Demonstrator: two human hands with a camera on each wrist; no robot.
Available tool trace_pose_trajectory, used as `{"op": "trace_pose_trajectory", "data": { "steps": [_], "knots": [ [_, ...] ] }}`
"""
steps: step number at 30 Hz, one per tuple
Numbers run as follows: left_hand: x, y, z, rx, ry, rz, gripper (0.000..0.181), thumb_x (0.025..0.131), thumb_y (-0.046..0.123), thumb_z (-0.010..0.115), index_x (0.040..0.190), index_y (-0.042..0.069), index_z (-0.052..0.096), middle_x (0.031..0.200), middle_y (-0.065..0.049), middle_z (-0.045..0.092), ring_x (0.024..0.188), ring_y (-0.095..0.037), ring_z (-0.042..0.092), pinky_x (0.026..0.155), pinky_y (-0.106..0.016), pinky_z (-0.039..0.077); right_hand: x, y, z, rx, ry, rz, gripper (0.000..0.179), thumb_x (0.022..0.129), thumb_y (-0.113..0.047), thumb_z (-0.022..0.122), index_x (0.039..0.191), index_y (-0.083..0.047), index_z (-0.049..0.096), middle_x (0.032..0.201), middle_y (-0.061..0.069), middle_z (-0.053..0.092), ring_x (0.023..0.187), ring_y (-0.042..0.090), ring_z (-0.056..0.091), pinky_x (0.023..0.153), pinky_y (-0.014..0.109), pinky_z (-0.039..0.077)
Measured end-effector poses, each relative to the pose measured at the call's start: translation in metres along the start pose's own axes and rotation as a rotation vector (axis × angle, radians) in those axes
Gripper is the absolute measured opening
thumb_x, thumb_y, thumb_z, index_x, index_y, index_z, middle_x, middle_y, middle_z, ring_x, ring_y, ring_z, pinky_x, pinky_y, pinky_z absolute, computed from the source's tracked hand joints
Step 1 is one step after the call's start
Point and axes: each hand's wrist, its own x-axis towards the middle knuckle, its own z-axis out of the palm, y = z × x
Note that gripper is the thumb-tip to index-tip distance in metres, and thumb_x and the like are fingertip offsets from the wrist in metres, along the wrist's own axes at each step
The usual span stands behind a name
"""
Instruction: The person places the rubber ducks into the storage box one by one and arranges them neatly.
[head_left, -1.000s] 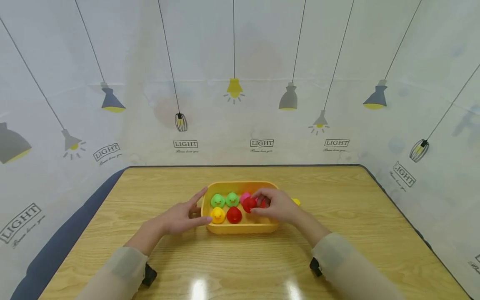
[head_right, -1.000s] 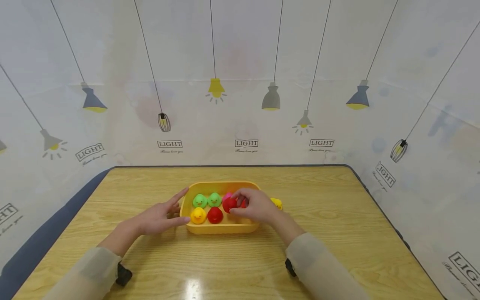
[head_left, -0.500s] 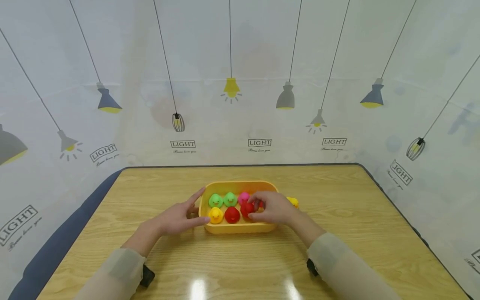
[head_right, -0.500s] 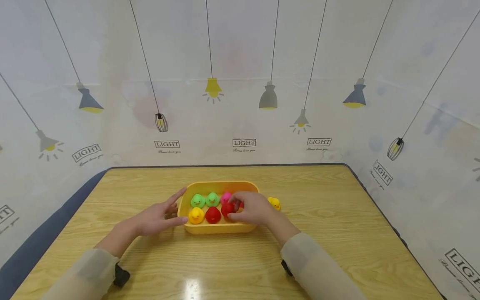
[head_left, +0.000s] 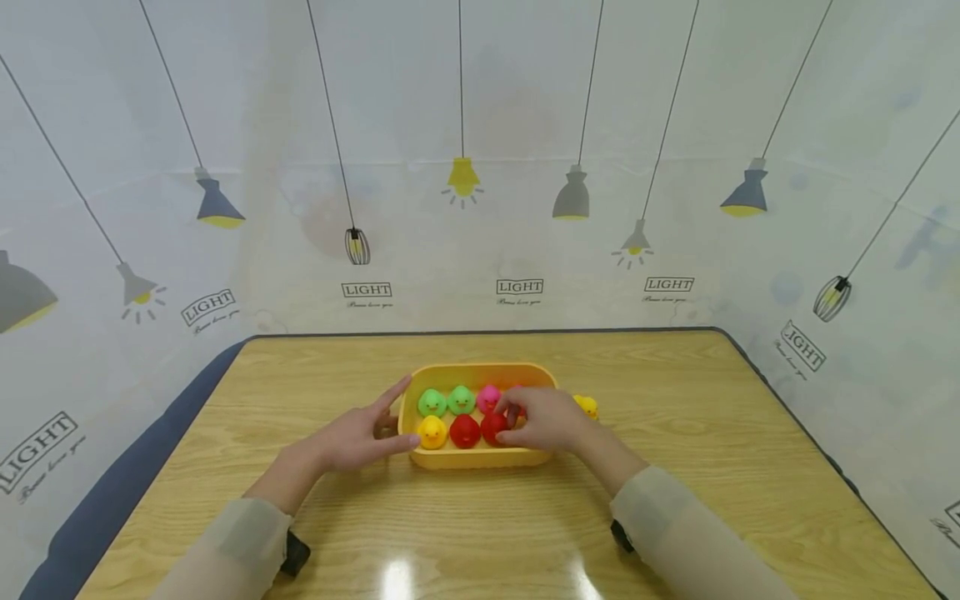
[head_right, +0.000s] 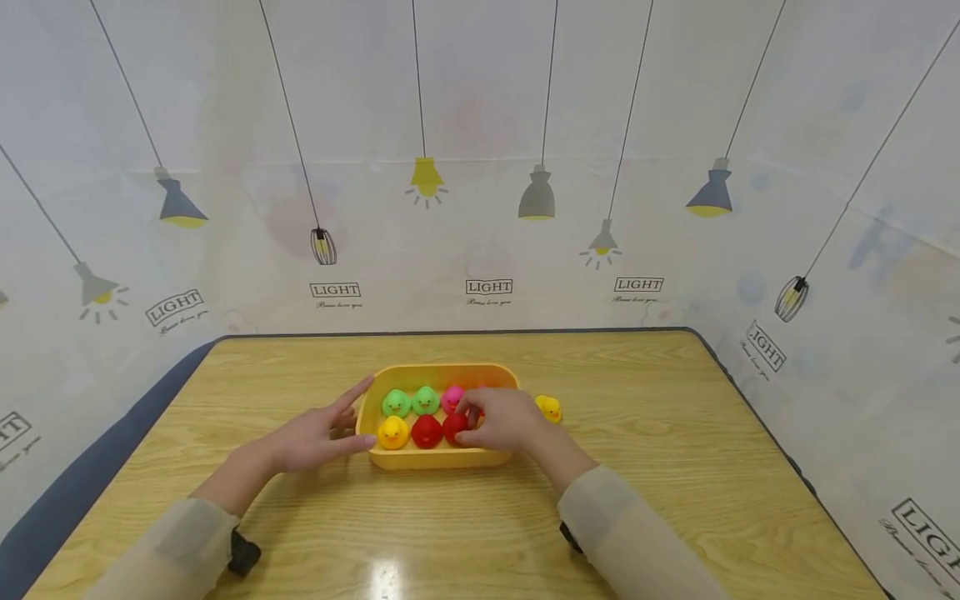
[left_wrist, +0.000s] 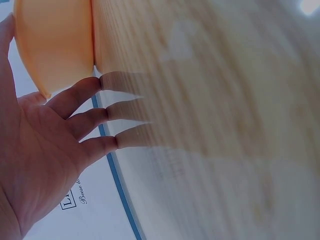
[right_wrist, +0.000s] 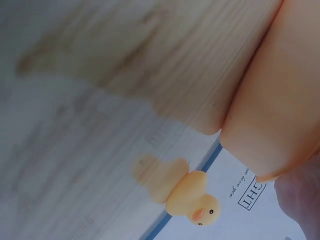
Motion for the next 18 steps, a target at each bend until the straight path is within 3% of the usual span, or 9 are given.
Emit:
{"op": "trace_pose_trajectory", "data": {
  "steps": [7,18],
  "knots": [
    [-0.0001,0.0012,-0.001,0.0,-0.002,0.005,0.105,0.098,0.077,0.064,0.176,0.046,0.001,0.161,-0.017,0.06,0.147,-0.048,0.058,0.121,-0.072,0.042,0.003,-0.0003,0.0025,-0.069,0.007,0.018,0.026,0.094,-0.042,0.087,0.111,-0.025,0.076,0.092,-0.015,0.069,0.087,0.008,0.061,0.085,0.036,0.054],
    [-0.0006,0.001,-0.0009,-0.007,-0.008,-0.002,0.104,0.098,0.077,0.064,0.176,0.048,0.001,0.163,-0.019,0.058,0.149,-0.049,0.056,0.123,-0.074,0.038,0.0018,-0.0007,0.0025,-0.03,0.0,0.008,0.028,0.095,-0.041,0.085,0.116,-0.025,0.075,0.097,-0.015,0.072,0.089,0.007,0.063,0.086,0.036,0.054]
  ]
}}
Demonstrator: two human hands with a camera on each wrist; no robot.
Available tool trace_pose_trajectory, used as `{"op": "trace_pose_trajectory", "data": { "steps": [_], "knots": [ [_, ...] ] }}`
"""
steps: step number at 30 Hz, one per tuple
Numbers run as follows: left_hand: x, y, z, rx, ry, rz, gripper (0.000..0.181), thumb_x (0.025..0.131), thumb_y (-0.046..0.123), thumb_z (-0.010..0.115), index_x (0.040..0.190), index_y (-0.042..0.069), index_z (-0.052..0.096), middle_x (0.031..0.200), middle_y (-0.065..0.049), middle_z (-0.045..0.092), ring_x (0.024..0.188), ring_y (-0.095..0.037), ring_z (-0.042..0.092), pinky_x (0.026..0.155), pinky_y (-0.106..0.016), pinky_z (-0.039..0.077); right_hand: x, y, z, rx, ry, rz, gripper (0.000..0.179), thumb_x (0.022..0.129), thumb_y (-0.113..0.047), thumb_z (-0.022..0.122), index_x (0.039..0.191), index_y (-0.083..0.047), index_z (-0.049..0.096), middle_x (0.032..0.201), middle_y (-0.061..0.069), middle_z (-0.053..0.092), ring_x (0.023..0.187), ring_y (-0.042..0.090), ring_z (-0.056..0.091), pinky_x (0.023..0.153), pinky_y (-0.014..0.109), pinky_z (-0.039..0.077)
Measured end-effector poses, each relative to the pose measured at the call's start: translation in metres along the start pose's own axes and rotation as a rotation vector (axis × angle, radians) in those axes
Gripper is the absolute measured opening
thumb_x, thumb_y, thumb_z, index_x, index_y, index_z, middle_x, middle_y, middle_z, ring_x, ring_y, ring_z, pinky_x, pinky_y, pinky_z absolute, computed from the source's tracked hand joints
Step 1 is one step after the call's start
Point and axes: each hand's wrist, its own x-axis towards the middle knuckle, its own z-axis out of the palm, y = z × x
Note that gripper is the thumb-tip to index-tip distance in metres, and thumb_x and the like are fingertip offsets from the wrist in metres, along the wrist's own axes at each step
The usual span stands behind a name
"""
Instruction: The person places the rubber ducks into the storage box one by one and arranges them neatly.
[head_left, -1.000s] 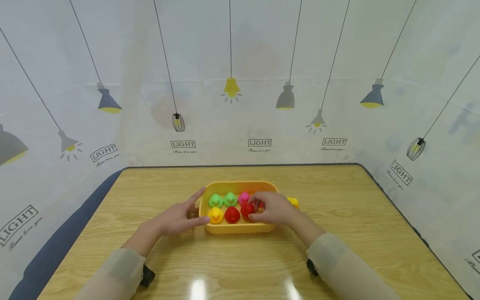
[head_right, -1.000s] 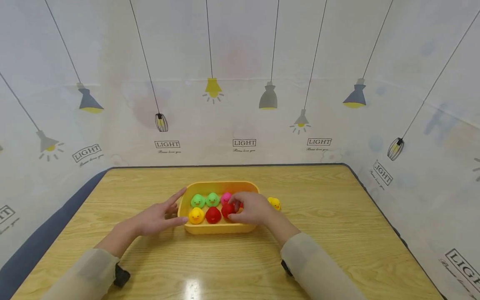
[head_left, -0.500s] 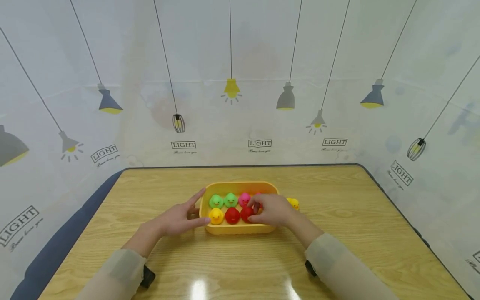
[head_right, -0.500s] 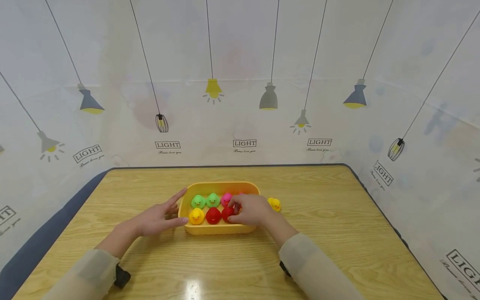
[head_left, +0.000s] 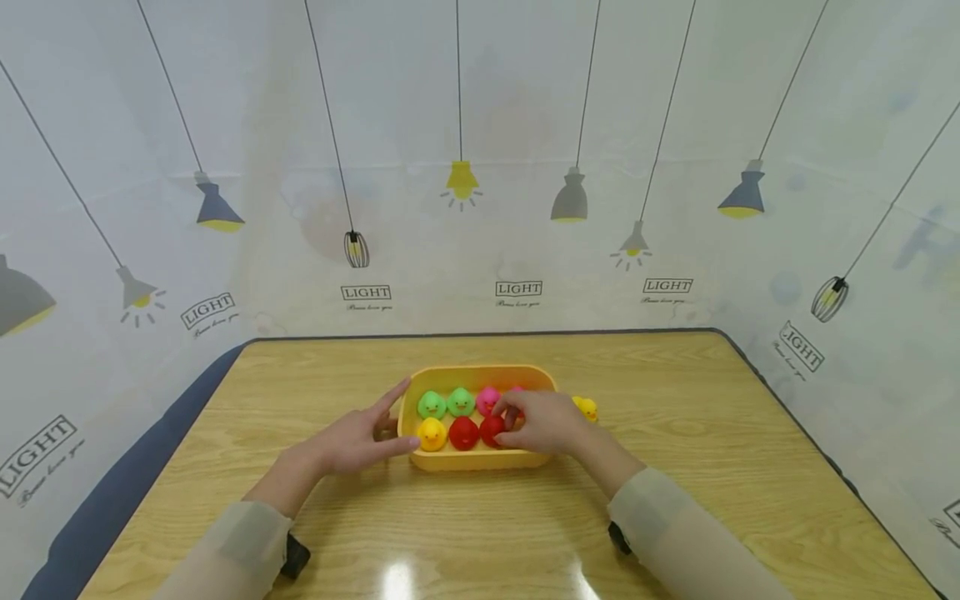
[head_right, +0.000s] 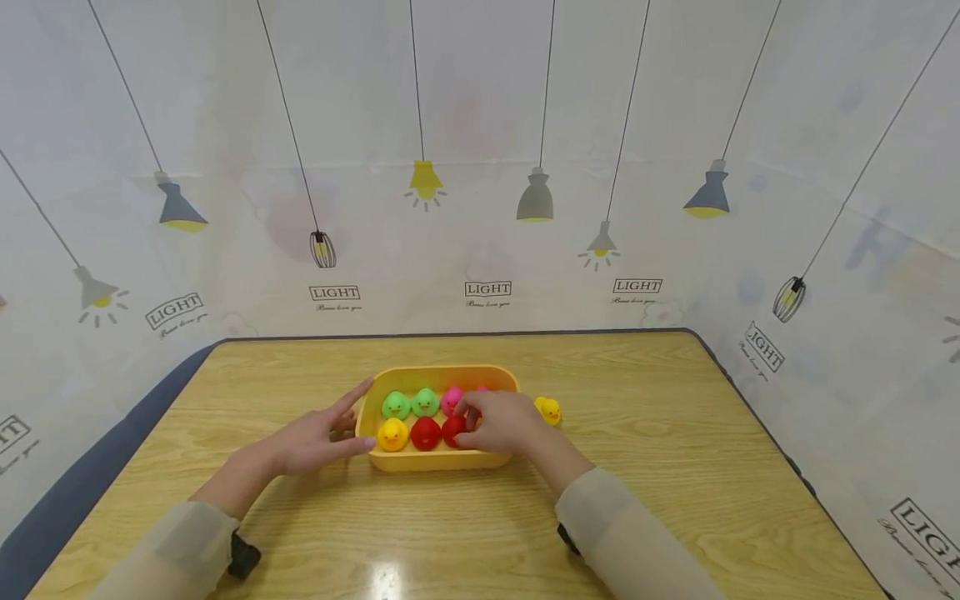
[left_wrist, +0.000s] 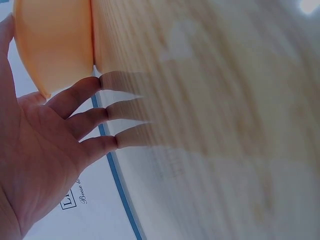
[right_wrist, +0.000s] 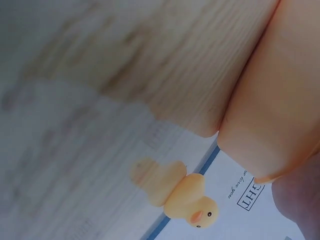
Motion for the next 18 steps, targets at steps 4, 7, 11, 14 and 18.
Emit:
{"op": "trace_pose_trajectory", "data": {
  "steps": [4,7,11,14,18],
  "knots": [
    [0.0005,-0.0013,0.0007,-0.004,-0.001,-0.001,0.104,0.098,0.077,0.065,0.175,0.049,0.001,0.163,-0.018,0.059,0.148,-0.049,0.056,0.122,-0.073,0.04,-0.0002,0.0016,0.0009,0.012,0.004,-0.012,0.022,0.097,-0.037,0.083,0.115,-0.026,0.075,0.098,-0.016,0.073,0.089,0.008,0.063,0.086,0.035,0.054],
    [0.0008,-0.0022,0.001,-0.006,-0.001,-0.004,0.103,0.098,0.077,0.064,0.175,0.05,0.001,0.163,-0.018,0.059,0.147,-0.048,0.057,0.121,-0.073,0.041,-0.0004,0.0017,0.0012,0.02,0.004,-0.011,0.021,0.099,-0.036,0.082,0.115,-0.027,0.075,0.098,-0.016,0.073,0.089,0.008,0.063,0.086,0.035,0.054],
    [0.0012,-0.003,0.0014,-0.01,0.002,-0.006,0.103,0.098,0.077,0.065,0.175,0.051,0.001,0.163,-0.017,0.059,0.147,-0.047,0.058,0.121,-0.073,0.041,-0.0007,0.0013,0.0013,0.023,0.005,-0.013,0.02,0.099,-0.036,0.082,0.115,-0.027,0.075,0.098,-0.016,0.073,0.09,0.008,0.063,0.086,0.036,0.054],
    [0.001,-0.0027,0.0012,-0.008,0.004,-0.001,0.104,0.098,0.077,0.065,0.175,0.05,0.001,0.163,-0.017,0.059,0.148,-0.047,0.057,0.121,-0.074,0.04,-0.0009,0.001,0.0012,0.018,0.007,-0.017,0.02,0.099,-0.036,0.082,0.116,-0.027,0.076,0.098,-0.016,0.073,0.09,0.008,0.063,0.086,0.036,0.054],
    [0.001,-0.0021,0.0011,-0.004,0.007,-0.005,0.104,0.098,0.077,0.065,0.175,0.049,0.001,0.163,-0.017,0.059,0.149,-0.048,0.056,0.122,-0.074,0.039,-0.0006,0.0011,0.0011,0.01,0.004,-0.019,0.02,0.1,-0.036,0.081,0.117,-0.027,0.076,0.098,-0.016,0.073,0.091,0.008,0.063,0.086,0.036,0.054]
  ]
}}
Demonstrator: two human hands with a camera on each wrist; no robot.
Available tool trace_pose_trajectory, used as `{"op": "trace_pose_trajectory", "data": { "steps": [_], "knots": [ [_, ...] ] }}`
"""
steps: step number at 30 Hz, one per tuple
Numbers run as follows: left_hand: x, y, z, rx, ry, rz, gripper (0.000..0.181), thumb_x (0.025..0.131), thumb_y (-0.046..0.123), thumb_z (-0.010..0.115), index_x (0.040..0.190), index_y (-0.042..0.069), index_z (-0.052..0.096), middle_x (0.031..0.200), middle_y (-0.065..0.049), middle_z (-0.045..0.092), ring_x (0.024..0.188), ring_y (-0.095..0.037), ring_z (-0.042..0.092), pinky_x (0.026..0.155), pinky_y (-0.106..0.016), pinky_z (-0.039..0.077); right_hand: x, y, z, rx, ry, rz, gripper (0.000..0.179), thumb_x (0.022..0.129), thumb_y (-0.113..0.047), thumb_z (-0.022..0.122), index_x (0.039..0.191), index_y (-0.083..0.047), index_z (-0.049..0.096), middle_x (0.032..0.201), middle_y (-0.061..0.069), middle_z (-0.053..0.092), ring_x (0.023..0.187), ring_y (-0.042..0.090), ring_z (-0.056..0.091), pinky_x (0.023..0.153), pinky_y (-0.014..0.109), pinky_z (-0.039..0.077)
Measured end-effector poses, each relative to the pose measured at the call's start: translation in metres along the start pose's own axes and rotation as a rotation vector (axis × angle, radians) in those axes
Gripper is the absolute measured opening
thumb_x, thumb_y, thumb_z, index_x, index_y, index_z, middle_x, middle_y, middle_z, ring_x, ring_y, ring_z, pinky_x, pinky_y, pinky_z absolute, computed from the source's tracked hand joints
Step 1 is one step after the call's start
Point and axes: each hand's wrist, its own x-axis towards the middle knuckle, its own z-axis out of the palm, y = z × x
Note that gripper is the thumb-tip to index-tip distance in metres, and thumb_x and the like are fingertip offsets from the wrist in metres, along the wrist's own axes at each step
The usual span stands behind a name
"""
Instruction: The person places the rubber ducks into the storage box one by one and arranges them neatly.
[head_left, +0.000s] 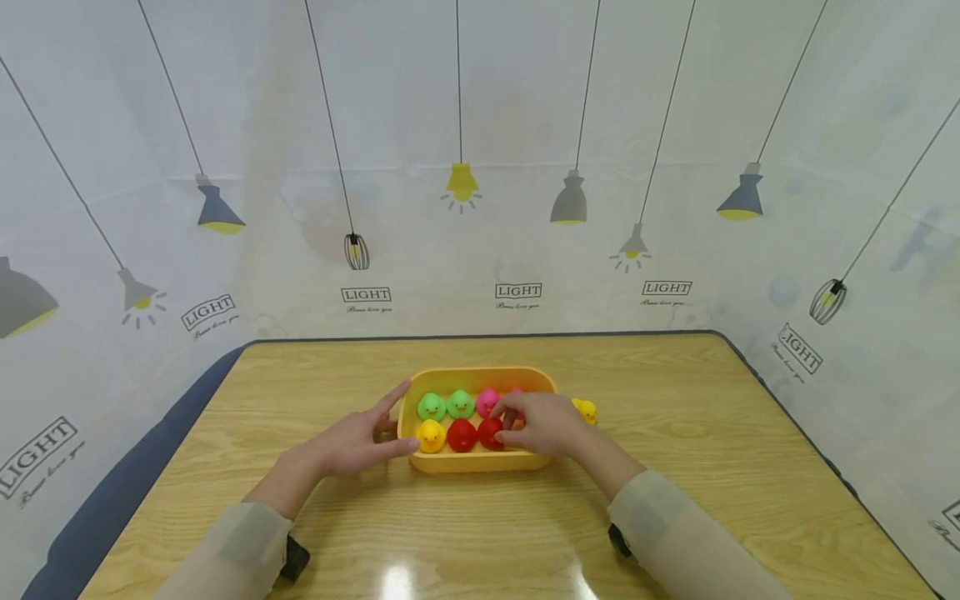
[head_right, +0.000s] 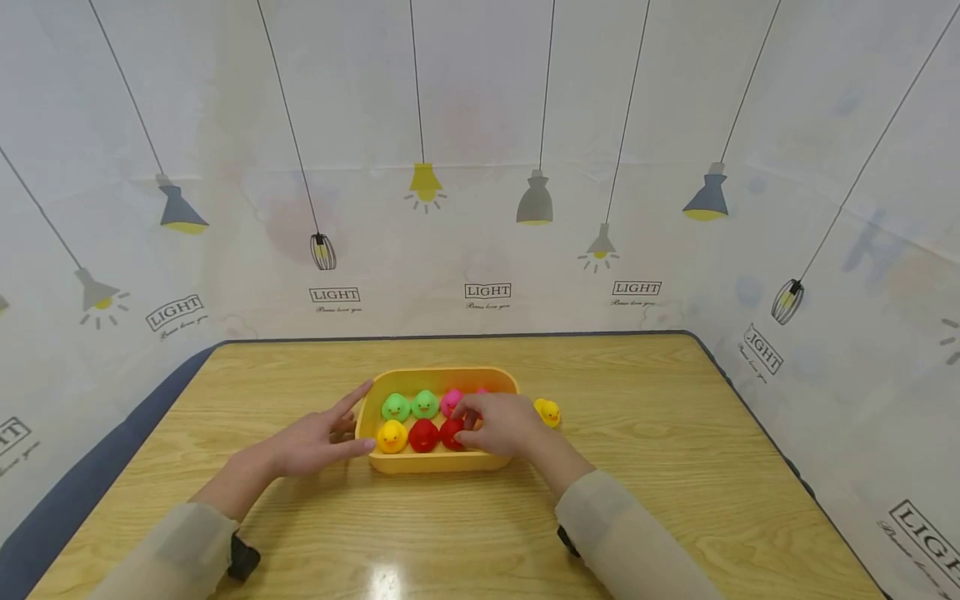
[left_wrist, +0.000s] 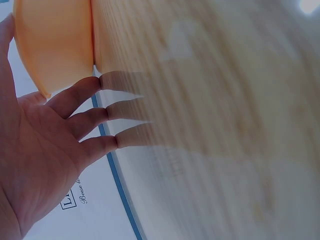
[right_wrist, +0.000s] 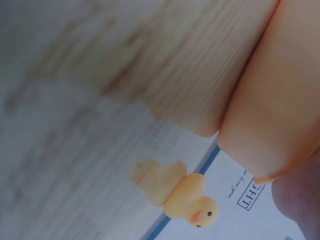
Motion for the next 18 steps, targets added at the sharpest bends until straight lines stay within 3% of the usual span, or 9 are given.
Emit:
{"op": "trace_pose_trajectory", "data": {
  "steps": [18],
  "knots": [
    [-0.0002,0.0001,0.0011,0.006,0.002,0.009,0.105,0.098,0.078,0.063,0.176,0.048,0.001,0.163,-0.017,0.059,0.149,-0.048,0.056,0.122,-0.073,0.04,0.0003,0.0028,0.0018,0.035,0.018,-0.005,0.024,0.099,-0.038,0.083,0.118,-0.027,0.076,0.097,-0.016,0.072,0.091,0.008,0.063,0.087,0.035,0.054]
  ]
}}
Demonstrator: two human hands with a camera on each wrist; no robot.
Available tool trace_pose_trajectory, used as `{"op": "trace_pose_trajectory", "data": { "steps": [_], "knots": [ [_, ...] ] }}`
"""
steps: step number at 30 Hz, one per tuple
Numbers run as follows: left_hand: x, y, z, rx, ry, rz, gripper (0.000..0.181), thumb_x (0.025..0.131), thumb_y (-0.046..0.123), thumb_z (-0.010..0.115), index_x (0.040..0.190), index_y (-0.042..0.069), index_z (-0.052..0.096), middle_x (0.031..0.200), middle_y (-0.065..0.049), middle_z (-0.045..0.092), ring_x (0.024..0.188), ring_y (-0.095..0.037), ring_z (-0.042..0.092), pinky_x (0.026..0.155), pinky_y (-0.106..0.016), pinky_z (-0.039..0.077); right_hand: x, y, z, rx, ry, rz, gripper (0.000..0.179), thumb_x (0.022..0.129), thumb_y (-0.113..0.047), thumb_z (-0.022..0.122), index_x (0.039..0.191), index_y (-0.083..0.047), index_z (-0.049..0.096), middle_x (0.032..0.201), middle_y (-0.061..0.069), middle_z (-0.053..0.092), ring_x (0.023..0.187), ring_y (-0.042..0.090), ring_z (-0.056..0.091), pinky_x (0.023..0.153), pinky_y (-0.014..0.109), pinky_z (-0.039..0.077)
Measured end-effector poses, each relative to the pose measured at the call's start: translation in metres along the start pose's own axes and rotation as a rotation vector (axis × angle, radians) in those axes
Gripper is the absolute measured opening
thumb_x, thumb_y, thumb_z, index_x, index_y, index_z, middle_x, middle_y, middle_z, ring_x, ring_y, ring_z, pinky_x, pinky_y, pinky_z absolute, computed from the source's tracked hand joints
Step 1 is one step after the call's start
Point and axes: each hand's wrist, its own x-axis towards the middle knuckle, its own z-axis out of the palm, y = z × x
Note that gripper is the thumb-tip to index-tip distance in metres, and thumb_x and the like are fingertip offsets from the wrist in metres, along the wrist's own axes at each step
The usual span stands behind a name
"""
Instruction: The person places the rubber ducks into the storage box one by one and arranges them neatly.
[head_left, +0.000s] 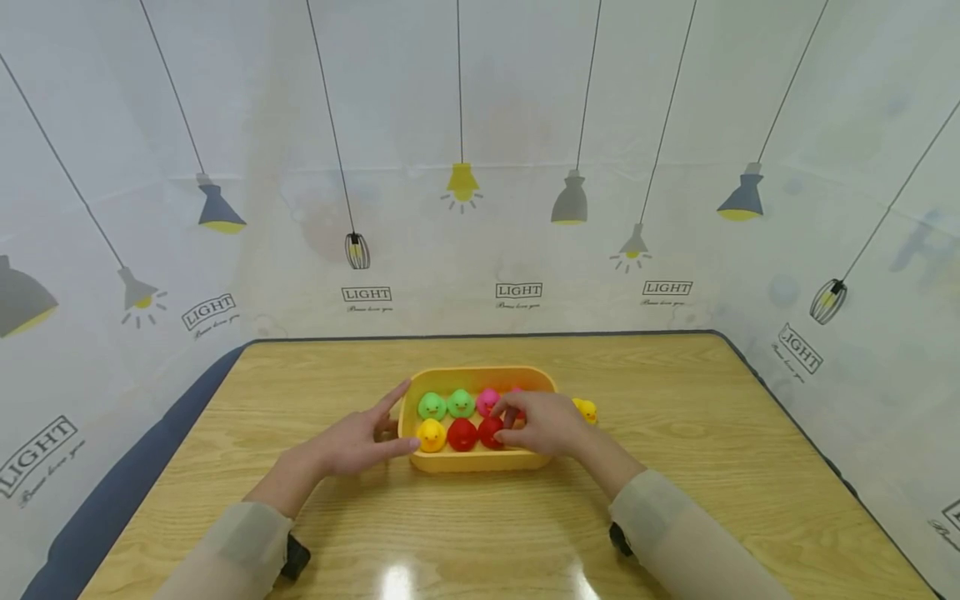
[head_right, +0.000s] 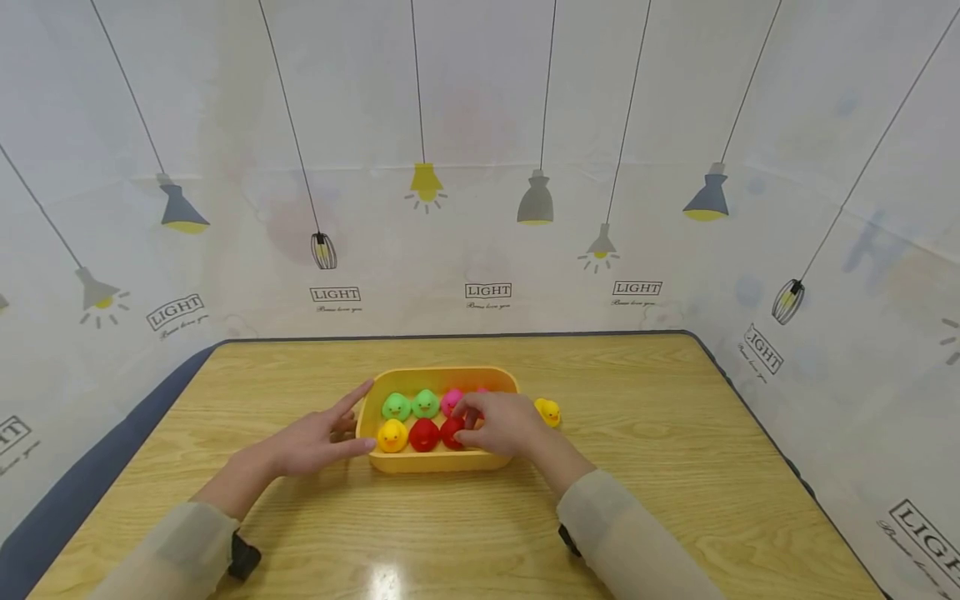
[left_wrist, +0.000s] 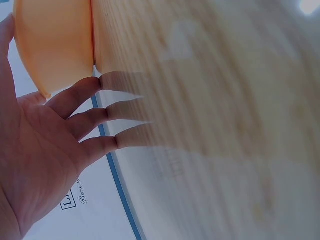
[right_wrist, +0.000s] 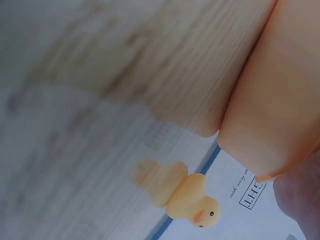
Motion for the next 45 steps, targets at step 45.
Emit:
{"op": "trace_pose_trajectory", "data": {
  "steps": [45],
  "knots": [
    [0.0,0.002,-0.001,0.004,-0.005,-0.017,0.105,0.097,0.079,0.064,0.176,0.048,0.001,0.162,-0.017,0.059,0.148,-0.047,0.058,0.121,-0.071,0.042,-0.109,0.121,-0.068,0.245,0.162,0.083,0.029,0.107,-0.028,0.075,0.129,-0.009,0.074,0.1,-0.003,0.074,0.081,0.012,0.057,0.069,0.026,0.049]
  ]
}}
